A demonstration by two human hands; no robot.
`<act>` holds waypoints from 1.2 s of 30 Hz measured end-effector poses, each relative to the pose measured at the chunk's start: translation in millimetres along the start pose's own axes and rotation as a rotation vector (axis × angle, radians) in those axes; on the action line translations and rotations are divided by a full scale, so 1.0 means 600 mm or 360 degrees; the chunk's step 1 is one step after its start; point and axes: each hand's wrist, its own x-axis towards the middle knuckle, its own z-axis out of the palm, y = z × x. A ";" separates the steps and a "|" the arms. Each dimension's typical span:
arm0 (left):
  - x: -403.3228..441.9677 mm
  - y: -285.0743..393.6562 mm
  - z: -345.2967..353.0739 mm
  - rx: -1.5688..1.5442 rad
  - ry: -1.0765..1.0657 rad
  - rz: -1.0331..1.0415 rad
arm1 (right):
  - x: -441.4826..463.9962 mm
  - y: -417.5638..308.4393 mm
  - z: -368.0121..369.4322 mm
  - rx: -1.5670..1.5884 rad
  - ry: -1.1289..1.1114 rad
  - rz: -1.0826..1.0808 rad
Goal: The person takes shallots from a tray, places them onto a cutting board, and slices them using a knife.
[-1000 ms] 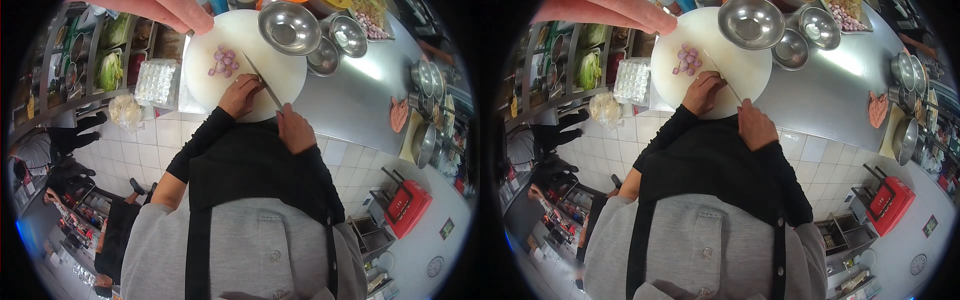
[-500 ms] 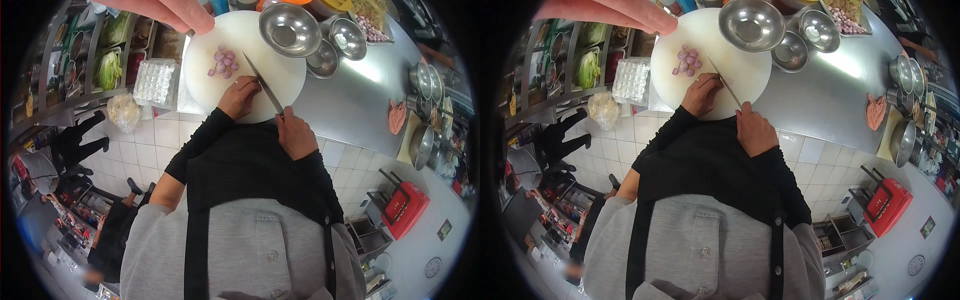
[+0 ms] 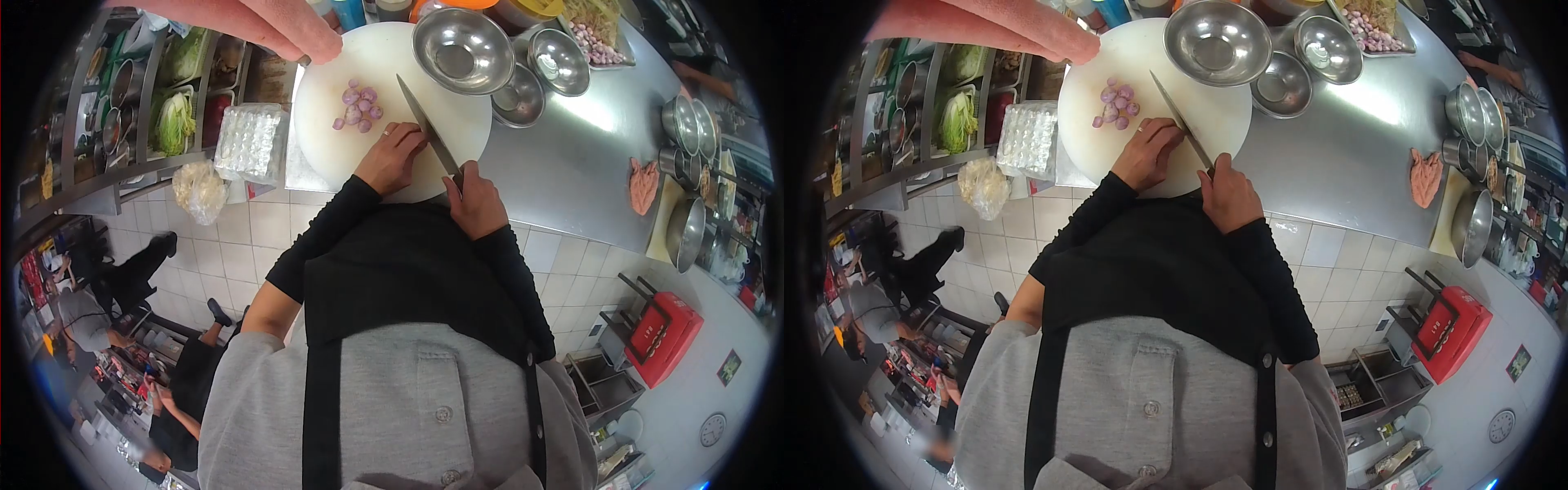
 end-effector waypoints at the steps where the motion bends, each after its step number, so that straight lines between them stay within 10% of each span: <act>1: -0.002 0.004 -0.001 -0.0050 -0.0027 -0.0093 | -0.001 0.007 0.002 -0.0027 0.0047 -0.0068; 36: -0.013 -0.015 -0.010 0.0005 -0.0033 0.0118 | -0.024 -0.048 -0.016 -0.0477 -0.0059 0.0083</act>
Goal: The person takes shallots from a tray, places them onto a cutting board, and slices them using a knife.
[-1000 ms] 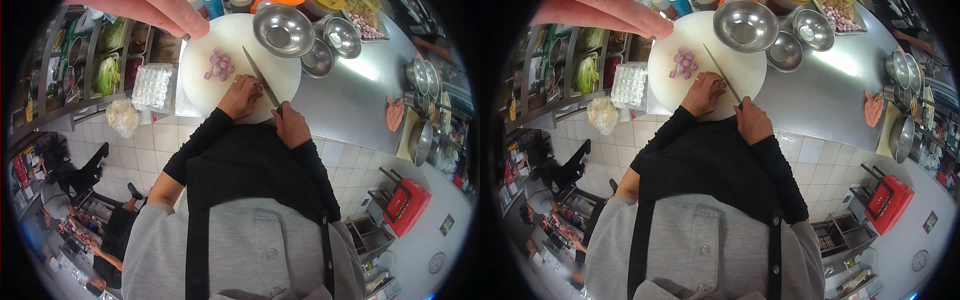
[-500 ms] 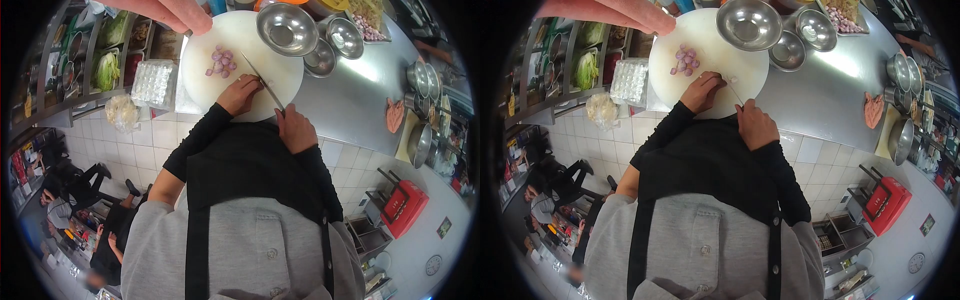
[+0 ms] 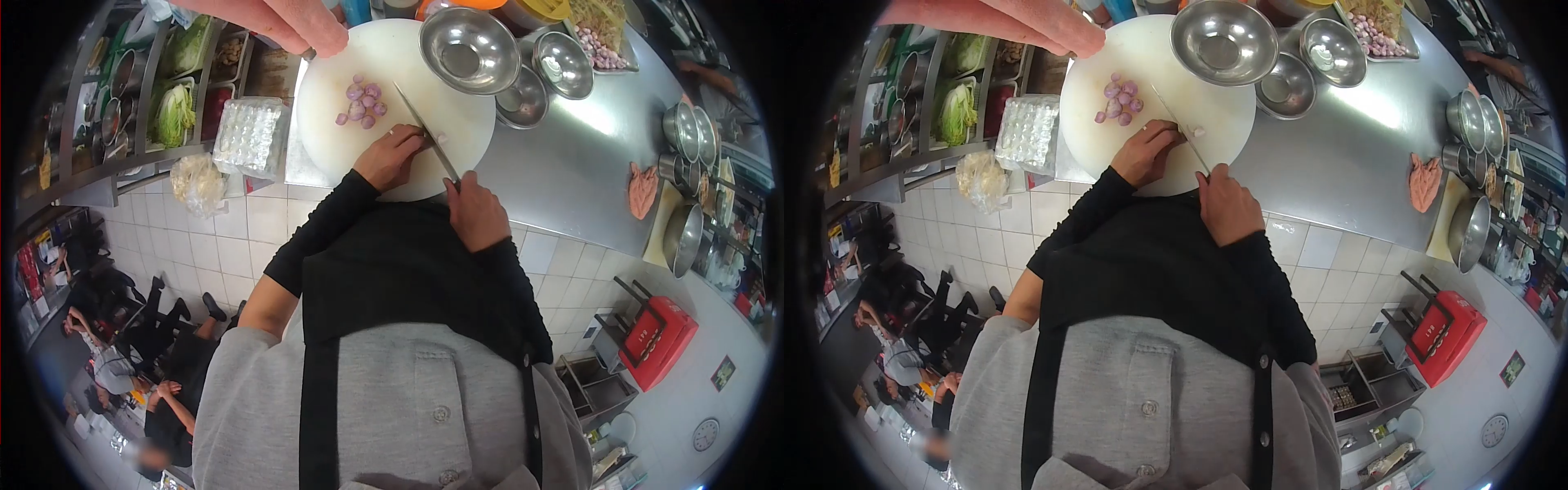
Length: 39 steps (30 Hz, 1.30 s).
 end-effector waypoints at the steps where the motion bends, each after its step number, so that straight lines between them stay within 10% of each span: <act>1: -0.001 0.001 0.002 -0.0009 0.0001 -0.0007 | -0.003 -0.001 0.004 0.0033 -0.0011 0.0019; 26: 0.015 0.003 0.001 0.0057 0.0007 0.0090 | 0.034 0.024 0.044 0.0187 0.0149 0.0036; 39: 0.009 0.017 0.026 -0.0447 0.0222 -0.0378 | 0.025 0.038 0.058 0.0344 0.0241 -0.0118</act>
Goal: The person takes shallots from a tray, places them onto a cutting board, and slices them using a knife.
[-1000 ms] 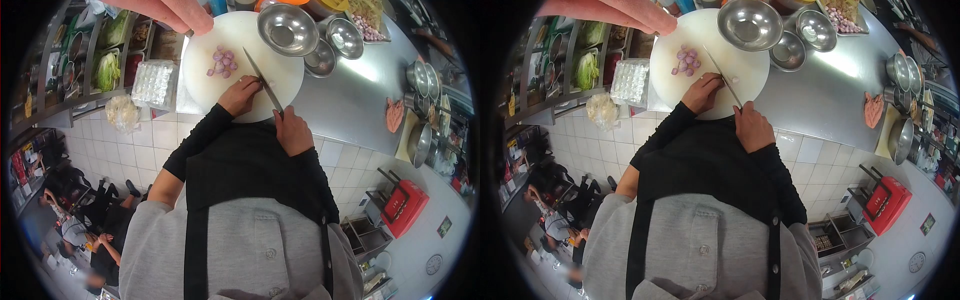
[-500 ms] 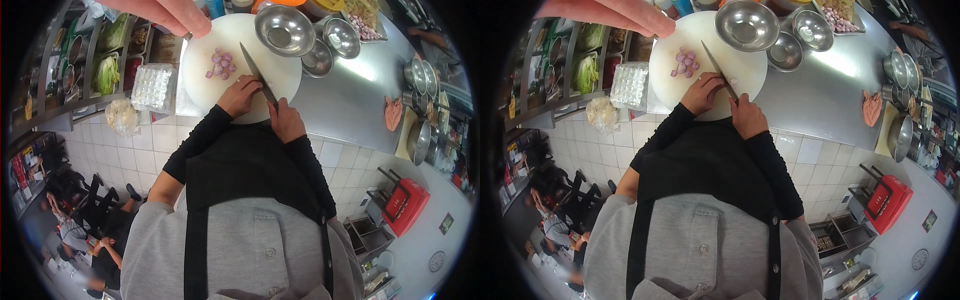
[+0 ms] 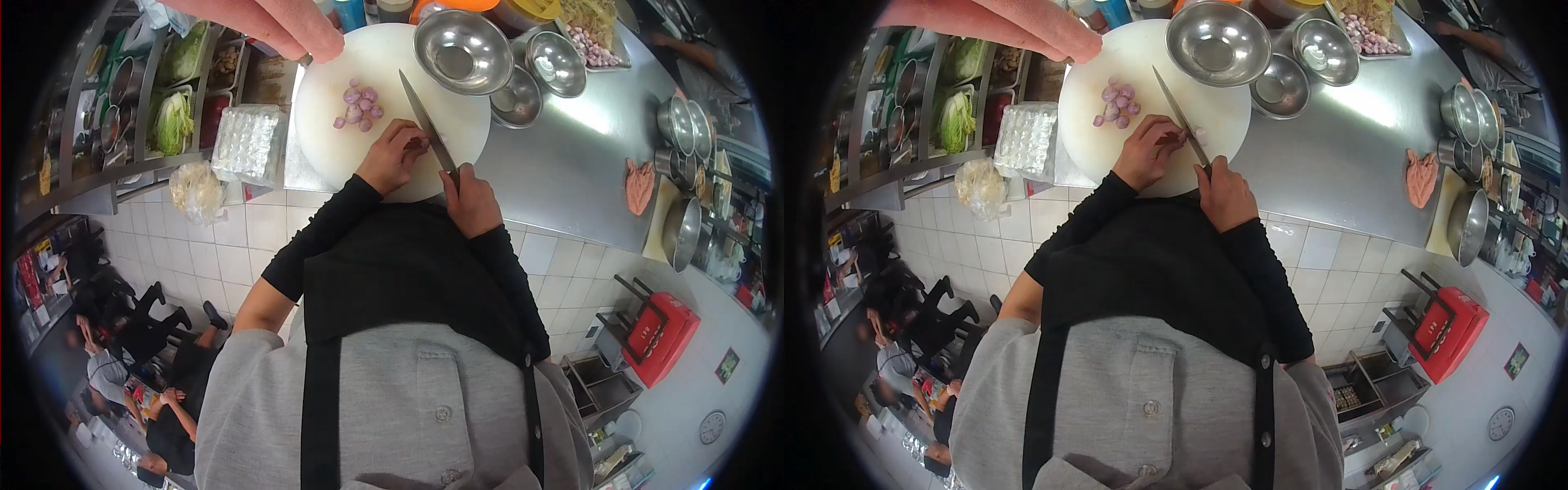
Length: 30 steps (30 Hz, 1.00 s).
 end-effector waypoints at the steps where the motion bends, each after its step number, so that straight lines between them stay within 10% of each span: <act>1: 0.004 -0.002 -0.009 0.0085 -0.0040 0.0072 | 0.002 -0.005 -0.004 -0.0035 -0.0030 0.0034; 30: 0.007 -0.035 -0.027 0.0608 -0.0256 0.0540 | -0.001 -0.037 -0.032 -0.0304 -0.0088 0.0040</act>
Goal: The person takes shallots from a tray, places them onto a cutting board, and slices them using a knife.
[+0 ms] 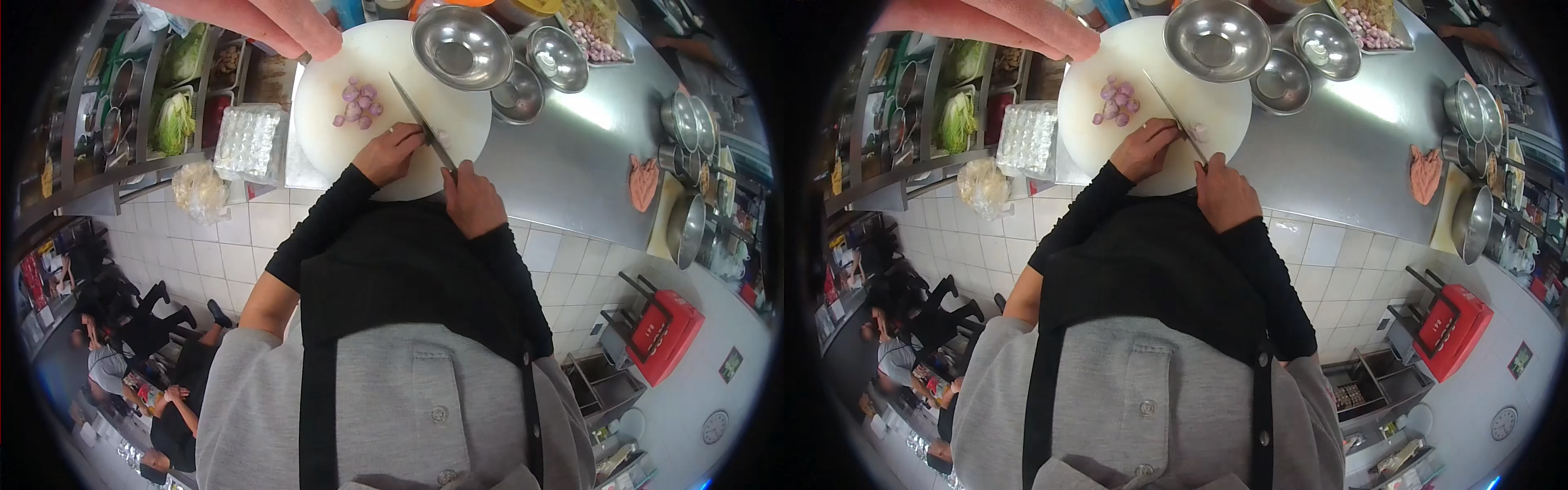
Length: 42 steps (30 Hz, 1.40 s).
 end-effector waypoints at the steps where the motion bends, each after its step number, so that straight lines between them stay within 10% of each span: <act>1: -0.001 0.004 -0.001 0.0018 -0.0018 -0.0010 | -0.008 -0.005 -0.007 0.0030 -0.0045 0.0039; 15: -0.010 0.005 0.005 0.0003 -0.0016 -0.0062 | 0.014 0.009 0.044 0.0175 -0.0011 0.0032; 21: 0.000 0.011 0.033 0.0149 -0.0307 -0.0170 | 0.015 0.094 0.083 0.0014 0.0085 -0.0490; 24: -0.002 0.009 -0.020 0.0463 0.0193 -0.0392 | 0.004 0.086 0.057 0.0378 0.0046 -0.0215; 42: -0.027 0.006 -0.036 0.0747 0.0116 -0.0206 | 0.015 0.080 0.050 0.0379 0.0017 -0.0167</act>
